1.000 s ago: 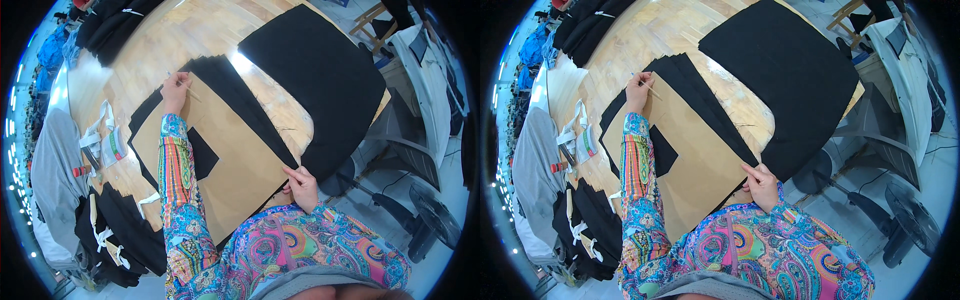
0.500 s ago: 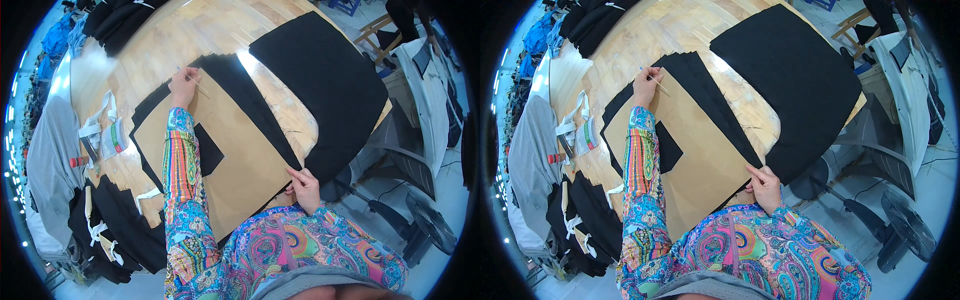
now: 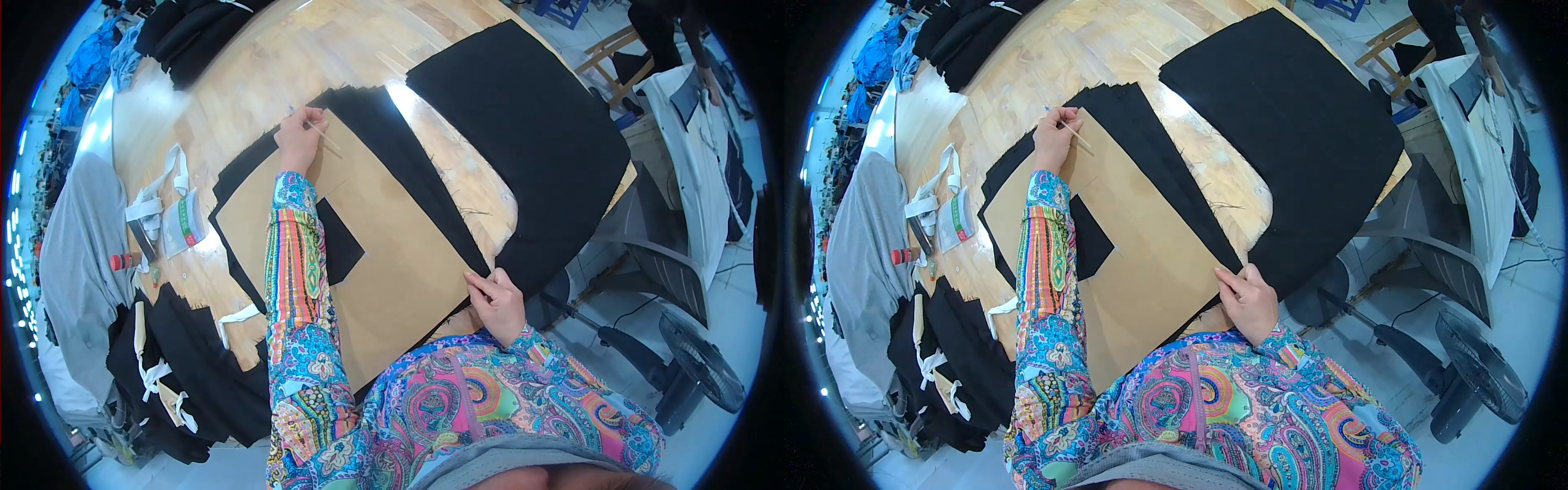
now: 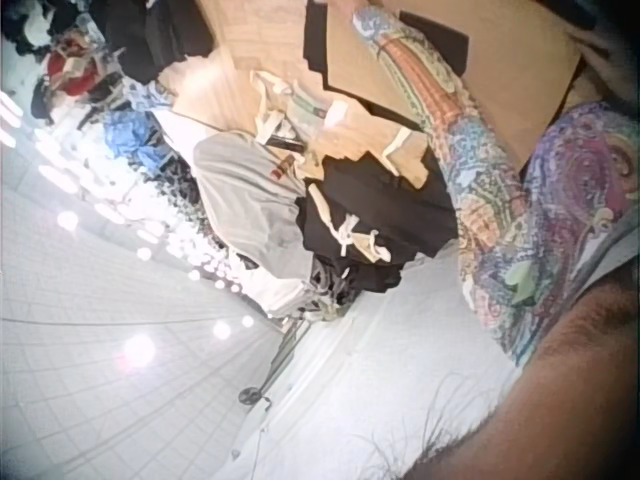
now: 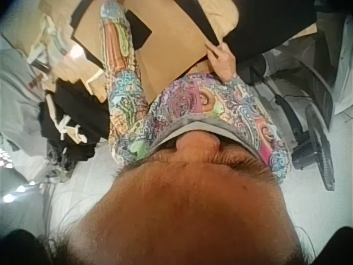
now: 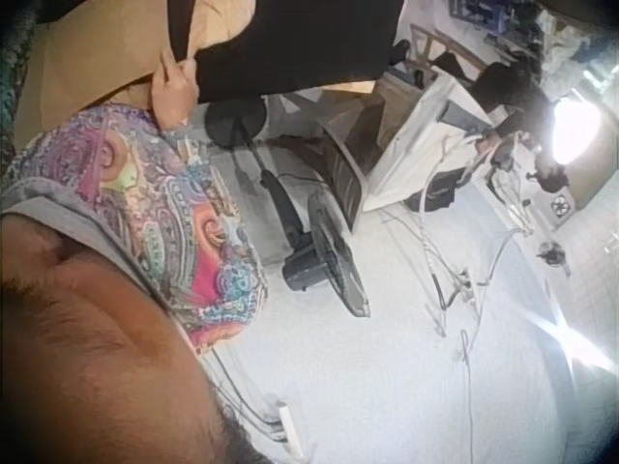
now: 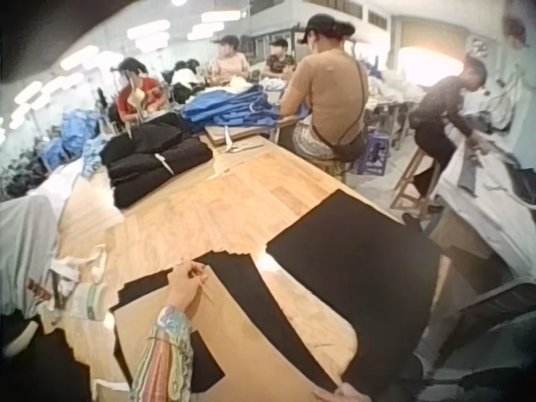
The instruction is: The person uses a cardboard template and a white marking tool to trace patterns onto a stack of black fabric. They repeatedly position the template, trace the outline, and then lift the template to reveal the marked fabric underneath.
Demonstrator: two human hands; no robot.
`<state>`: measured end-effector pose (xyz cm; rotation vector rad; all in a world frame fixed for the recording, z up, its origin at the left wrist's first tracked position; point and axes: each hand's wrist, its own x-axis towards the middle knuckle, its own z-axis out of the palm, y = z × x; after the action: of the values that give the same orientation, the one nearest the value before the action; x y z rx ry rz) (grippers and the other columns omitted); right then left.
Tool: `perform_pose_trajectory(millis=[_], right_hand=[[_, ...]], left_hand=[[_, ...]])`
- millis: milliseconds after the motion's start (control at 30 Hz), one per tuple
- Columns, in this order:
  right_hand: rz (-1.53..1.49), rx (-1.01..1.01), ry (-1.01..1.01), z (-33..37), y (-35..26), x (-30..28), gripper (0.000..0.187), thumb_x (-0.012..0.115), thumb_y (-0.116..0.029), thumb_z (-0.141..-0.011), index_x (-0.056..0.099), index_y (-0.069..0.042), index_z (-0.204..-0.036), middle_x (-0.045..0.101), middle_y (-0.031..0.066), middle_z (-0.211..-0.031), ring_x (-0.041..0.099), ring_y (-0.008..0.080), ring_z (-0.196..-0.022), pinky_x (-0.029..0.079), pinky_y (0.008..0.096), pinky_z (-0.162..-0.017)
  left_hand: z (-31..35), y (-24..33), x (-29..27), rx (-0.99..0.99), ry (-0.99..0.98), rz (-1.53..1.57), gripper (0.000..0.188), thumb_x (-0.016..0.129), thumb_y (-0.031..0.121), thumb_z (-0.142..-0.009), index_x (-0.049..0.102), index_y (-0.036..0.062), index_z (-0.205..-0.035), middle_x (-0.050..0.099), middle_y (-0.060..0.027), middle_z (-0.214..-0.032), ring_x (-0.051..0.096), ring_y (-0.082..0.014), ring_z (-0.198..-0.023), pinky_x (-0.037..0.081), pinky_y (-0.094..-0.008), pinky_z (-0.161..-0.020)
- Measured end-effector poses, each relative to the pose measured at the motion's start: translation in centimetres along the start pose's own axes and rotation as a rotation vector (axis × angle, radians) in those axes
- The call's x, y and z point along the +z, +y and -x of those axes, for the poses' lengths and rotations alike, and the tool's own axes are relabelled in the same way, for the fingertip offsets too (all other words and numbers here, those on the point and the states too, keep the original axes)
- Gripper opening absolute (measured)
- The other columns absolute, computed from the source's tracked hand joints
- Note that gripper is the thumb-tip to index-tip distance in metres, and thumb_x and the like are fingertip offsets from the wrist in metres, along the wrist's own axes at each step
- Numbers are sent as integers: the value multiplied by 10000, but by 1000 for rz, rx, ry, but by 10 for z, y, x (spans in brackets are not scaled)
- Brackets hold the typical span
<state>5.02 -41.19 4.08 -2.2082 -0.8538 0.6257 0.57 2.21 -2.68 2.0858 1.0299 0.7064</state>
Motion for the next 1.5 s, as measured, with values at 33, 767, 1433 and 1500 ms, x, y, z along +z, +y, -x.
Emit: perform_pose_trajectory(millis=[33, 767, 1433, 1500], right_hand=[[111, -66, 11, -2, -5, -3, 143, 651, -100, -774, 694, -77, -909, 516, 68, -799, 555, 204, -683, 455, 310, -560], [681, -723, -251, -91, -71, 39, 336, 539, -113, -758, 569, 35, -1058, 484, 219, -1248, 546, 278, -978, 528, 331, -710], [652, -530, -427, -76, -80, 64, 790, 706, -329, -722, 341, -95, -1383, 207, 408, -1373, 228, 558, -1283, 295, 594, -1001], [652, -541, -416, -76, -80, 65, 792, 710, -330, -717, 348, -92, -1380, 213, 411, -1368, 231, 559, -1281, 298, 595, -999]], left_hand=[[1, 3, -1, 8, 11, -5, 191, 726, 195, -719, 677, 102, -879, 647, -73, -768, 613, -209, -730, 474, -344, -734], [7, 19, -8, -51, -34, -40, 123, 689, 67, -756, 615, 22, -843, 672, -54, -965, 589, -126, -801, 478, -267, -766], [-1, -4, 2, 4, 10, 35, 186, 736, 163, -704, 666, 103, -865, 680, -55, -888, 627, -218, -828, 479, -339, -802], [-1, -5, 0, 7, 17, 12, 189, 737, 160, -703, 667, 103, -869, 679, -58, -870, 633, -211, -816, 483, -333, -794]])
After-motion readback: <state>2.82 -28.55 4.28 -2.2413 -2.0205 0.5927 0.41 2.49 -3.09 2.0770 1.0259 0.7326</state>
